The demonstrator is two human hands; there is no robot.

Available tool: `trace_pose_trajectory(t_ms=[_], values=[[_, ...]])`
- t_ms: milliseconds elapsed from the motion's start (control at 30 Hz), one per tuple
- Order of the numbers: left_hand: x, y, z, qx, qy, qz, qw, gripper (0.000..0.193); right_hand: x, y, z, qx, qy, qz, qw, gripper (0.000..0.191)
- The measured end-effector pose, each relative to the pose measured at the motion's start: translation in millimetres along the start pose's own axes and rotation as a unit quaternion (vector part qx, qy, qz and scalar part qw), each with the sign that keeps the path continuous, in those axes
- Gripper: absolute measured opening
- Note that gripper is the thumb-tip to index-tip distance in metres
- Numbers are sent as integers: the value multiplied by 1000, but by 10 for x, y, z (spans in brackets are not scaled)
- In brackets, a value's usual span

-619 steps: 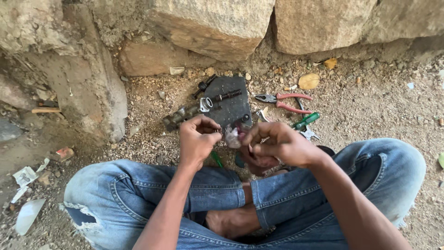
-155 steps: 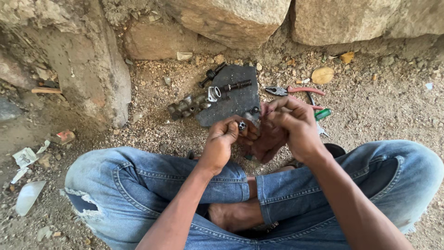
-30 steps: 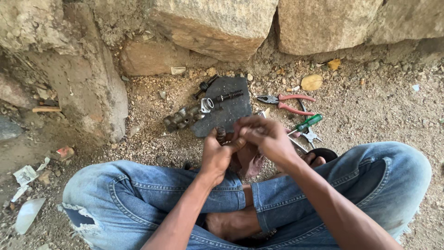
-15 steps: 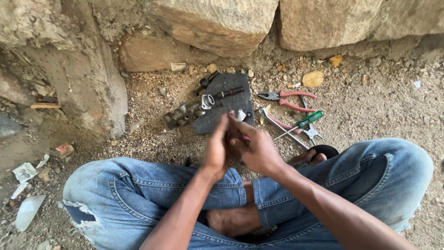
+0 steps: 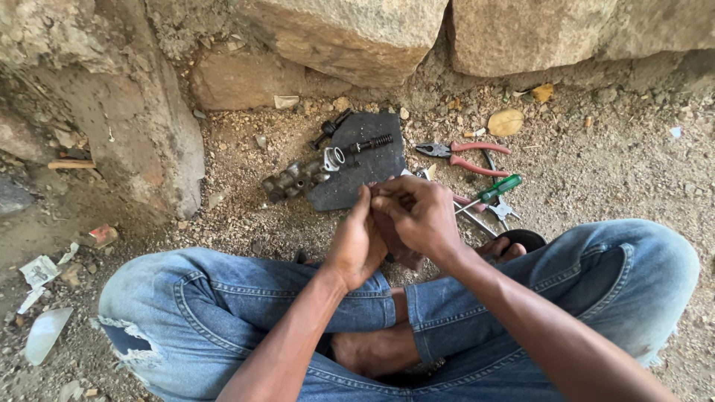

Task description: The person sits on the ground and cleans small engine parts using a rag and a screwdriver. They wipe the parts repeatedly and place them on a flat stone. The person handles a camshaft, springs, and other small metal components.

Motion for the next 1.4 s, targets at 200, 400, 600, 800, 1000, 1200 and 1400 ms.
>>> trace_pose_trajectory(t_ms=[200,400,600,800,1000,1200,1400], values=[[106,-86,3,6,50,-201,978,68,-15,-20,-43,163,99,-76,979,17],[61,-119,-23,-36,63,-8,997,60,-121,-59,-64,19,77,36,996,17],[-167,257,-2,-9,76,57,995,60,-700,15,-79,134,-119,210,961,26],[-107,227,-13,-7,29,49,998,60,-677,-6,-61,37,-63,246,966,36],[2,25,-20,-59,64,-185,979,63,-244,-195,-53,13,-182,43,982,36],[-16,-29,-201,33,135,-496,857,75,-564,-59,-214,98,-49,127,986,43],[-118,-78,-589,139,153,-696,688,58,-704,96,-364,134,13,-86,987,45]])
Point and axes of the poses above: each hand's wrist, its own z-axis away from the middle knuckle, its own x-axis out of the palm, y = z × x, the point moved 1 cm from there along -z, towards the middle knuckle, and after that the axes turned 9 degrees about -z, right-handed, at the moved point
